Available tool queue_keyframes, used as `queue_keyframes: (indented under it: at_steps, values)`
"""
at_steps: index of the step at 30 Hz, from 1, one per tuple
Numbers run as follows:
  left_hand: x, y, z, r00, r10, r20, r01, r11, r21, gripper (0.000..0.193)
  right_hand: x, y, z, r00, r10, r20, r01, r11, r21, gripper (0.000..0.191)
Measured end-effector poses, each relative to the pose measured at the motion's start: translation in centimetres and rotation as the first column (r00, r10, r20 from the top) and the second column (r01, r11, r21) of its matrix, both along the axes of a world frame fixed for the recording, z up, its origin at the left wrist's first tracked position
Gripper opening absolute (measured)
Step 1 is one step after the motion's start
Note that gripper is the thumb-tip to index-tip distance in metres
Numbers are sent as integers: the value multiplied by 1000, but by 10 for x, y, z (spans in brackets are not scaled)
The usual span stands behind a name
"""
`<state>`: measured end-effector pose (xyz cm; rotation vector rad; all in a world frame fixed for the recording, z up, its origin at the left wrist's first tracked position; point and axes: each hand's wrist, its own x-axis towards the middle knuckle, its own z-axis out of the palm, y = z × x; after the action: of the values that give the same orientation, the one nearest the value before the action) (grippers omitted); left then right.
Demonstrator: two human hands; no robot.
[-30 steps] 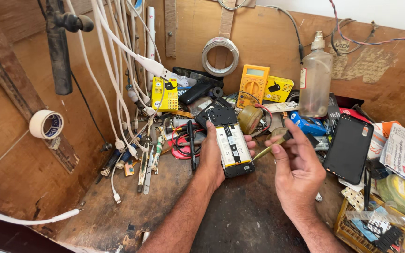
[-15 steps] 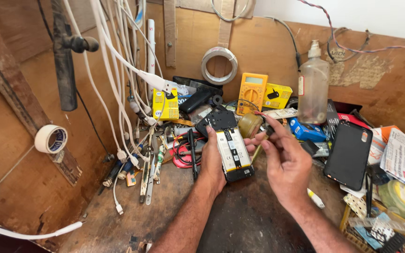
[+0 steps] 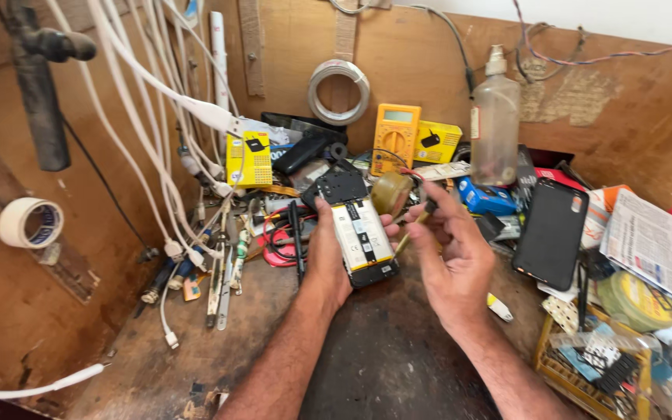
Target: The person uses a small metal tool to scrape and clean the surface of a smartphone battery while holding the device. The person repeatedly scrapes along the battery edges and surface, occasionally lifting the tool to inspect the area.
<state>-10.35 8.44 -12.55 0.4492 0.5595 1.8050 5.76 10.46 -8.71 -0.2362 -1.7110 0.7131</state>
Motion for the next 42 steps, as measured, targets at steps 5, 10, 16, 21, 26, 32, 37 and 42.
queue_keyframes:
  at_steps: [5, 10, 16, 21, 26, 32, 37, 42]
  values:
    - [2, 0, 1, 1000, 7, -15, -7, 1000, -30, 88, 2, 1, 0, 996, -92, 20, 92, 995, 28, 42]
    - [0, -3, 3, 1000, 18, -20, -18, 1000, -11, 88, 3, -4, 6, 994, -109, 16, 109, 993, -46, 41]
    - [-1, -6, 4, 999, 30, -29, -30, 999, -12, 88, 6, -8, 11, 991, -121, 55, 123, 992, -36, 43]
    - [-1, -8, 2, 998, 56, -37, -57, 998, -25, 85, 2, -9, 9, 987, -138, 85, 137, 990, 16, 44]
    - [-4, -5, -2, 995, 79, -59, -79, 997, -5, 87, 3, -7, 13, 939, -221, 265, 256, 961, -108, 39]
    - [-10, -5, -7, 989, 102, -108, -103, 995, -6, 87, 7, -5, 10, 697, -274, 663, 298, 951, 79, 17]
    - [-10, -8, -9, 988, 98, -121, -97, 995, 13, 89, 5, -9, 1, 698, -233, 677, 209, 971, 119, 21]
    - [-9, -12, -7, 986, 96, -137, -97, 995, -3, 84, 0, -13, 2, 653, -274, 706, 215, 961, 174, 24]
